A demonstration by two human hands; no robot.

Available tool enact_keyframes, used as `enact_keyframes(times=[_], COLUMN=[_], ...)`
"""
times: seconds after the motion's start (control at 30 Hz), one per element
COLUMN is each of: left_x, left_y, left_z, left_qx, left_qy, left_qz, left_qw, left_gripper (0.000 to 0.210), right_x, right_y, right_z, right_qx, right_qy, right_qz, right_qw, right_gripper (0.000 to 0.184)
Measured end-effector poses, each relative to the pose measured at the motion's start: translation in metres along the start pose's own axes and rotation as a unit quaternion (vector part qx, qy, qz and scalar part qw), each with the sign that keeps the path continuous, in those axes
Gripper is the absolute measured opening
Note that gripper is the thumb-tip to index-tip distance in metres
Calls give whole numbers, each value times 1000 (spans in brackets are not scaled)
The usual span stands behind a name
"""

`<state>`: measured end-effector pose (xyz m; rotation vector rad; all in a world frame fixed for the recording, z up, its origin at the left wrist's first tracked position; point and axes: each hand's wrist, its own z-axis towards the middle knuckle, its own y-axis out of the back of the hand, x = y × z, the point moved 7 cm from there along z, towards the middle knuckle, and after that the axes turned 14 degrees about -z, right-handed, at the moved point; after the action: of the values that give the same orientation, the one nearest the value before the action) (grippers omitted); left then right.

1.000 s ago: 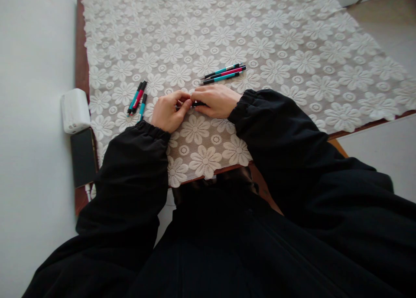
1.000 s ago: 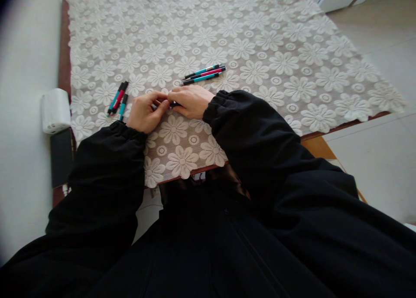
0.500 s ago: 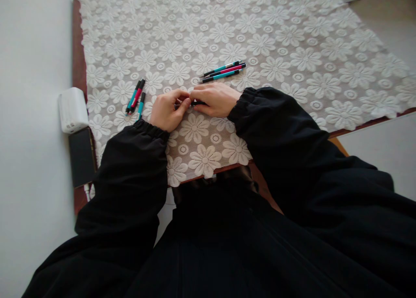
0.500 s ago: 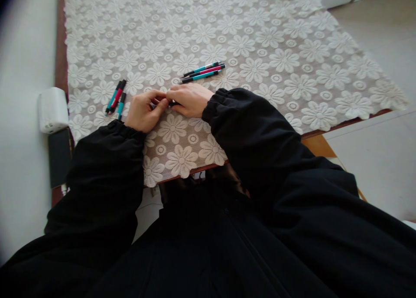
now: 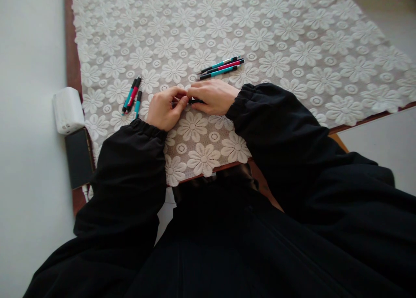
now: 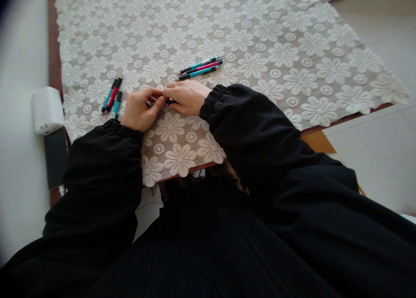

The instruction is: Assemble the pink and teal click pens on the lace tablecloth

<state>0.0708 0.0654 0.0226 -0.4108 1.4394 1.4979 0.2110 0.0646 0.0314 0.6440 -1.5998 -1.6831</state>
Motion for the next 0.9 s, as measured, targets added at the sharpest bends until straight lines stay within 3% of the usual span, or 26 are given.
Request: enact_keyframes(times=[0.9], left_x=[0], left_y=[5], left_z=[-2], left_qx=[-31], left_qy=[0], left_qz=[-11], left_qw=[999], left_gripper=[35], right_x=[-1], right_y=[5], right_z=[-3], right_qx=[-36], right_qy=[-33], right_qz=[19], right_qw=[999], right_gripper=[30])
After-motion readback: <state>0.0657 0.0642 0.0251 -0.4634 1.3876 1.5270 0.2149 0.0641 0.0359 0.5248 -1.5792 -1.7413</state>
